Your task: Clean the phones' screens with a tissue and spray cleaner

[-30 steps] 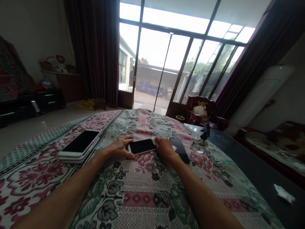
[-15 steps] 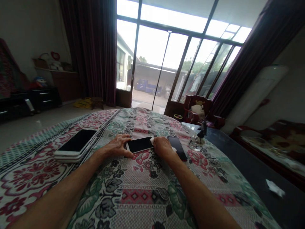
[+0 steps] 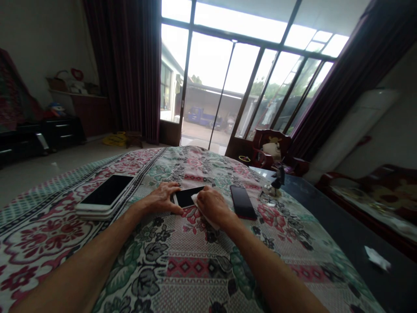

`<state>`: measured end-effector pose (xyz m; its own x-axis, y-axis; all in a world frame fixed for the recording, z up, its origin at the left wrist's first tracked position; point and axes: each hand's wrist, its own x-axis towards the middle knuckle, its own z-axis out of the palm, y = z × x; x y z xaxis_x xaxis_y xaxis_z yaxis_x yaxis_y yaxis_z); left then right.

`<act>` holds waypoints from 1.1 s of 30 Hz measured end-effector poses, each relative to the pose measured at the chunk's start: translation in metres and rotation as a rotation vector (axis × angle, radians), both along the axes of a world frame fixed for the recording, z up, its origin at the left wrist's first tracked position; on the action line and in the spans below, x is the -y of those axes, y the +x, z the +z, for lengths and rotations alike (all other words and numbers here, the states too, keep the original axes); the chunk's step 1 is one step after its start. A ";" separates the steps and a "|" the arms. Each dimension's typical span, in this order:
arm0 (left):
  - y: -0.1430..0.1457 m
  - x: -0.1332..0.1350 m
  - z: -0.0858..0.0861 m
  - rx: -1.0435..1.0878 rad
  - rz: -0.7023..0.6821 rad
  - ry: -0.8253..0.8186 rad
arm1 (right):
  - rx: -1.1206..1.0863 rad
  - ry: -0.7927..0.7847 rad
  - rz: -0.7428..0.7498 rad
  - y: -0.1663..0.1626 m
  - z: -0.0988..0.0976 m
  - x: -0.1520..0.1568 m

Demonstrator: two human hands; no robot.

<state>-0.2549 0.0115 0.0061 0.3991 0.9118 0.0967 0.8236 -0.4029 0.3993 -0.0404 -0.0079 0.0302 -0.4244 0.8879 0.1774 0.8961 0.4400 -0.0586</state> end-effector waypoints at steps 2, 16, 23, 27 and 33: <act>0.000 -0.001 -0.002 0.012 -0.003 0.015 | -0.012 0.015 0.040 -0.002 -0.001 0.000; 0.005 -0.002 -0.010 0.046 0.011 0.104 | 0.030 0.042 0.001 0.001 -0.003 -0.006; -0.003 -0.007 -0.014 0.068 -0.022 0.081 | -0.022 0.075 0.046 -0.004 -0.008 -0.006; -0.019 -0.013 -0.013 0.148 -0.114 -0.015 | -0.034 0.095 -0.079 0.015 -0.010 -0.019; -0.021 -0.015 -0.012 0.183 -0.182 0.005 | -0.065 0.088 0.026 0.006 -0.011 -0.011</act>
<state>-0.2755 0.0265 -0.0064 0.5323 0.8257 0.1868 0.6515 -0.5405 0.5324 -0.0339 0.0031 0.0196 -0.4319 0.8567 0.2821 0.8799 0.4689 -0.0769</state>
